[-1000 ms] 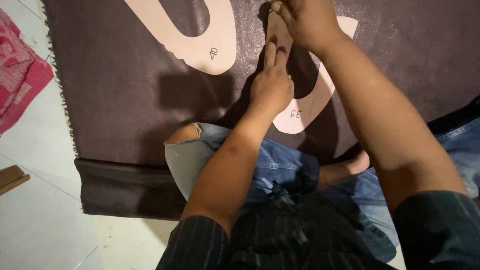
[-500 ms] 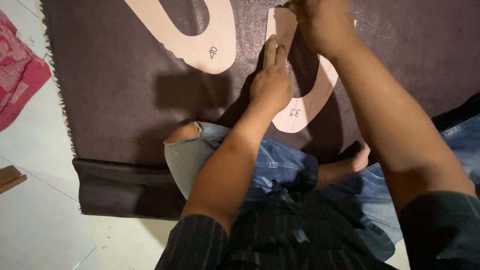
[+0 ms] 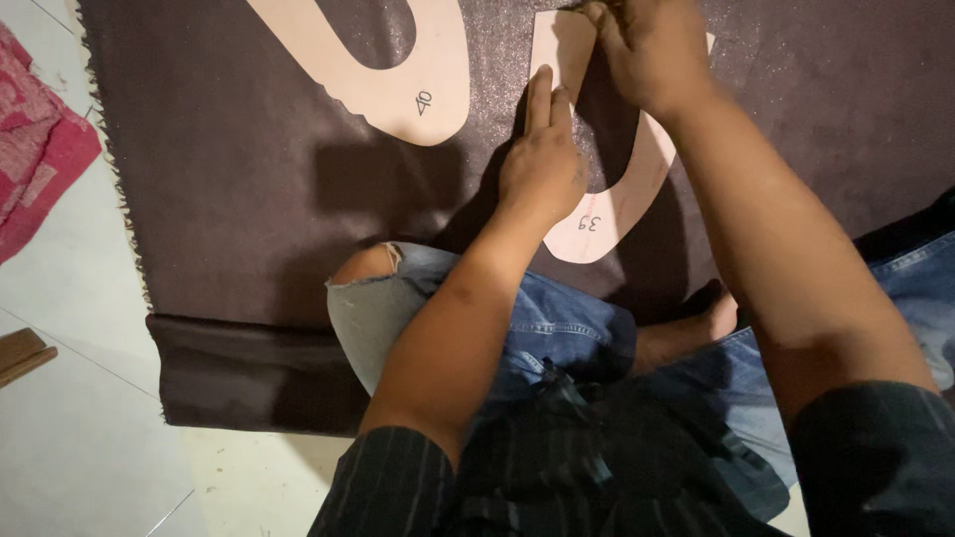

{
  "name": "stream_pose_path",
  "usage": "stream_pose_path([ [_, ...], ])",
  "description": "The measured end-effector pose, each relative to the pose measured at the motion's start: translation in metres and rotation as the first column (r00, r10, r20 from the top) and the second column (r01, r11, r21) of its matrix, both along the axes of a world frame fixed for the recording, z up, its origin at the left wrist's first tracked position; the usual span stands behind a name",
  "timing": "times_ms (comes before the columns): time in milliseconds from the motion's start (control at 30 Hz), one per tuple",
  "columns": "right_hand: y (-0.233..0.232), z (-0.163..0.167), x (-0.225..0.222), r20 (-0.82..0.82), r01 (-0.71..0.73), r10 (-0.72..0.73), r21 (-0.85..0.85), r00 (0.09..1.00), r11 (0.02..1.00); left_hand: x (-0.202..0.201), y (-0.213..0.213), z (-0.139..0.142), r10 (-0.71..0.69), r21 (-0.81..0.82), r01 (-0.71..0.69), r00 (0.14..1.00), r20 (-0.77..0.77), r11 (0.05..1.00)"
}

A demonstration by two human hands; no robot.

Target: The person sits on the floor and uses a small marking tool to trace the outlines of two U-shaped paper patterns onto a large piece of dark fabric. They reposition the patterns and continue tracing along the edges to mark the fabric for cutting.

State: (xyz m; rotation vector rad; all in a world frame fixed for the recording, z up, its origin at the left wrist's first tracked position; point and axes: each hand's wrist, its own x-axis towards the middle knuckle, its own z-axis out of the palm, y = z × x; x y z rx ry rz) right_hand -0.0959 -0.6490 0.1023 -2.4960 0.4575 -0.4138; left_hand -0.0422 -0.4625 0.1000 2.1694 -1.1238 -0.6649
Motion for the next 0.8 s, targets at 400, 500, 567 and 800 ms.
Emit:
stream_pose_path([
  [400, -0.002, 0.008, 0.000, -0.085, 0.022, -0.021, 0.017, 0.996, 1.000, -0.001, 0.001, -0.002, -0.007, 0.024, 0.008, 0.999, -0.046, 1.000],
  [500, -0.006, 0.015, -0.007, -0.102, 0.020, -0.033, -0.118, 0.994, 0.993, 0.000, 0.000, 0.001, 0.003, 0.038, -0.001, 0.998, -0.058, 0.999],
  [567, -0.007, 0.017, -0.008, -0.129, 0.035, -0.048, -0.102, 0.990, 0.994, 0.000, -0.003, 0.002, 0.000, 0.095, 0.008, 0.996, -0.093, 0.995],
  [800, -0.006, 0.017, -0.010, -0.108, 0.018, -0.029, -0.102, 0.994, 0.995, 0.000, -0.001, 0.000, 0.005, 0.027, -0.004, 1.000, -0.024, 1.000],
])
